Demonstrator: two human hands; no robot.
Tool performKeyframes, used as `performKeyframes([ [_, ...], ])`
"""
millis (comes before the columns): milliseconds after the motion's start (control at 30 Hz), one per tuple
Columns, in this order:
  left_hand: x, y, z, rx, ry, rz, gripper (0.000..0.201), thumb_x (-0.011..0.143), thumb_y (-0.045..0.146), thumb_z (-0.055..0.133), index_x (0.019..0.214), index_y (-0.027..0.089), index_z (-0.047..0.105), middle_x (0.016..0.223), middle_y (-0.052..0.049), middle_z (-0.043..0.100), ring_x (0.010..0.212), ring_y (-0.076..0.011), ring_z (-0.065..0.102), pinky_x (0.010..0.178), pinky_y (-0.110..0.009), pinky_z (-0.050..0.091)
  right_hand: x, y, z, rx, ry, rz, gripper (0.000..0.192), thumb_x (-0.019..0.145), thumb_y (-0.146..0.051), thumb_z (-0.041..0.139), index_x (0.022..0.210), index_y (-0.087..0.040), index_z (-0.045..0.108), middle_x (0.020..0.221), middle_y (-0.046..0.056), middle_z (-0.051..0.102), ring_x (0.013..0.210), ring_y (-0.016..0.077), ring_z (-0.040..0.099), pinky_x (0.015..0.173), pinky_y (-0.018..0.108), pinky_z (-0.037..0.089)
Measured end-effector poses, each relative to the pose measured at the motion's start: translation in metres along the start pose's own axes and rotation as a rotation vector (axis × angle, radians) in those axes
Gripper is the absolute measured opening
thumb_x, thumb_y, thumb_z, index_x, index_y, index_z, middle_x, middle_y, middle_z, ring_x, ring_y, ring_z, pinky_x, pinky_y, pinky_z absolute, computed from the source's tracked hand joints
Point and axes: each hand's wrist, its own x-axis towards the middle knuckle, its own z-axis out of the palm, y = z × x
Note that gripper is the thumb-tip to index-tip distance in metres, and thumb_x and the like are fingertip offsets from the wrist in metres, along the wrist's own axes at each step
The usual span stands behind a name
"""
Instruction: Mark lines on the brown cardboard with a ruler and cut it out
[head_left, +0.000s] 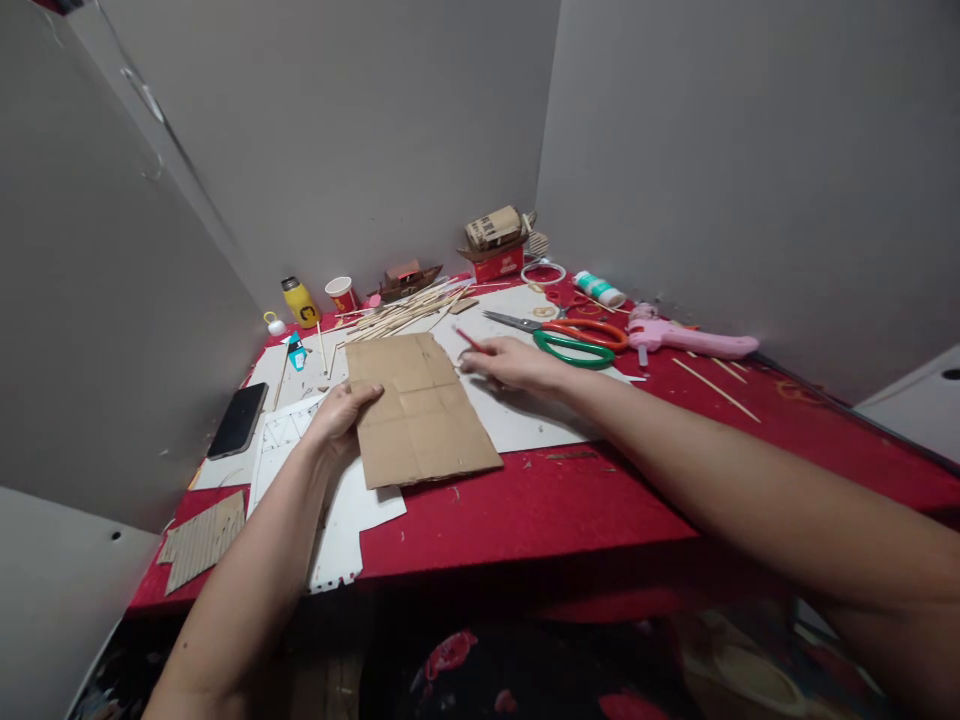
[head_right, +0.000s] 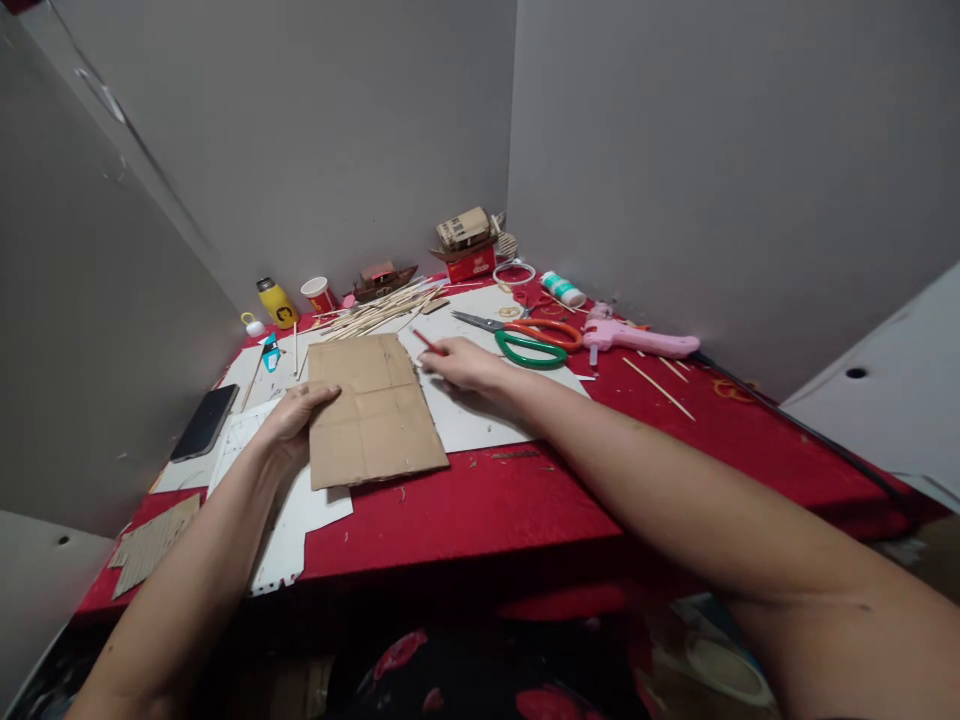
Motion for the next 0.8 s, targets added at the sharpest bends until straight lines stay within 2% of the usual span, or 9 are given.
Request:
performKeyframes([
  [100, 0.002, -0.003, 0.0, 0.005, -0.015, 0.015, 0.034, 0.095, 0.034, 0.064, 0.124, 0.017, 0.06, 0.124, -0.01, 0.063, 0.103, -0.0235, 0.066, 0.085, -0.044, 0.057, 0.005, -0.001, -0.012, 0.019, 0.162, -0.015, 0.017, 0.099, -0.032, 0.058, 0.105, -0.016, 0.061, 0.078, -0.002, 0.058, 0.054, 0.0074, 0.049, 0.047, 0.019, 0.041],
  [167, 0.001, -0.003, 0.002, 0.012, -0.034, 0.03, 0.033, 0.095, 0.033, 0.064, 0.124, 0.017, 0.061, 0.124, -0.01, 0.063, 0.103, -0.0236, 0.066, 0.086, -0.044, 0.057, 0.003, -0.005, -0.015, 0.048, 0.182, -0.013, 0.021, 0.1, -0.034, 0.057, 0.107, -0.015, 0.06, 0.086, 0.0, 0.062, 0.056, 0.0074, 0.052, 0.048, 0.02, 0.044],
  [267, -0.001, -0.003, 0.005, 0.032, -0.055, 0.057, 0.033, 0.095, 0.033, 0.064, 0.123, 0.017, 0.061, 0.123, -0.01, 0.063, 0.102, -0.0233, 0.066, 0.085, -0.044, 0.057, -0.006, -0.013, -0.011, 0.115, 0.093, -0.013, 0.021, 0.098, -0.032, 0.058, 0.091, -0.013, 0.063, 0.077, 0.002, 0.062, 0.049, 0.0057, 0.046, 0.042, 0.019, 0.035],
  [367, 0.001, -0.003, 0.005, 0.07, -0.045, 0.084, 0.034, 0.095, 0.034, 0.064, 0.124, 0.017, 0.06, 0.123, -0.01, 0.063, 0.102, -0.0233, 0.066, 0.085, -0.044, 0.057, -0.014, -0.02, -0.005, 0.178, -0.03, -0.014, 0.025, 0.094, -0.026, 0.063, 0.073, -0.015, 0.056, 0.058, -0.002, 0.051, 0.042, 0.0045, 0.036, 0.039, 0.019, 0.024],
  [433, 0.005, -0.003, 0.002, 0.109, 0.012, 0.119, 0.034, 0.095, 0.035, 0.063, 0.125, 0.017, 0.06, 0.124, -0.01, 0.063, 0.102, -0.0235, 0.066, 0.085, -0.044, 0.057, -0.016, -0.021, -0.006, 0.206, -0.092, -0.008, 0.026, 0.092, -0.024, 0.064, 0.07, -0.018, 0.051, 0.051, -0.006, 0.041, 0.039, 0.0041, 0.03, 0.038, 0.018, 0.018],
  [533, 0.014, 0.0, -0.012, 0.195, 0.197, 0.219, 0.036, 0.096, 0.036, 0.063, 0.126, 0.017, 0.059, 0.125, -0.01, 0.062, 0.104, -0.0241, 0.065, 0.086, -0.045, 0.057, -0.013, -0.019, -0.015, 0.22, -0.161, 0.012, 0.028, 0.088, -0.027, 0.069, 0.07, -0.018, 0.049, 0.049, -0.009, 0.037, 0.038, 0.0028, 0.023, 0.038, 0.018, 0.012],
  [667, 0.024, 0.005, -0.038, 0.378, 0.437, 0.32, 0.037, 0.095, 0.035, 0.063, 0.128, 0.018, 0.058, 0.13, -0.011, 0.06, 0.109, -0.0256, 0.063, 0.09, -0.047, 0.055, -0.007, -0.011, -0.022, 0.18, -0.238, 0.073, 0.031, 0.079, -0.029, 0.078, 0.069, -0.018, 0.05, 0.047, -0.01, 0.036, 0.037, 0.0023, 0.024, 0.037, 0.017, 0.014],
  [800, 0.027, 0.001, -0.051, 0.58, 0.475, 0.285, 0.035, 0.095, 0.035, 0.063, 0.126, 0.019, 0.06, 0.13, -0.01, 0.061, 0.108, -0.025, 0.064, 0.09, -0.047, 0.055, -0.003, -0.004, -0.014, 0.107, -0.269, 0.114, 0.028, 0.076, -0.026, 0.079, 0.073, -0.018, 0.052, 0.044, -0.01, 0.037, 0.036, 0.0041, 0.029, 0.037, 0.018, 0.017],
])
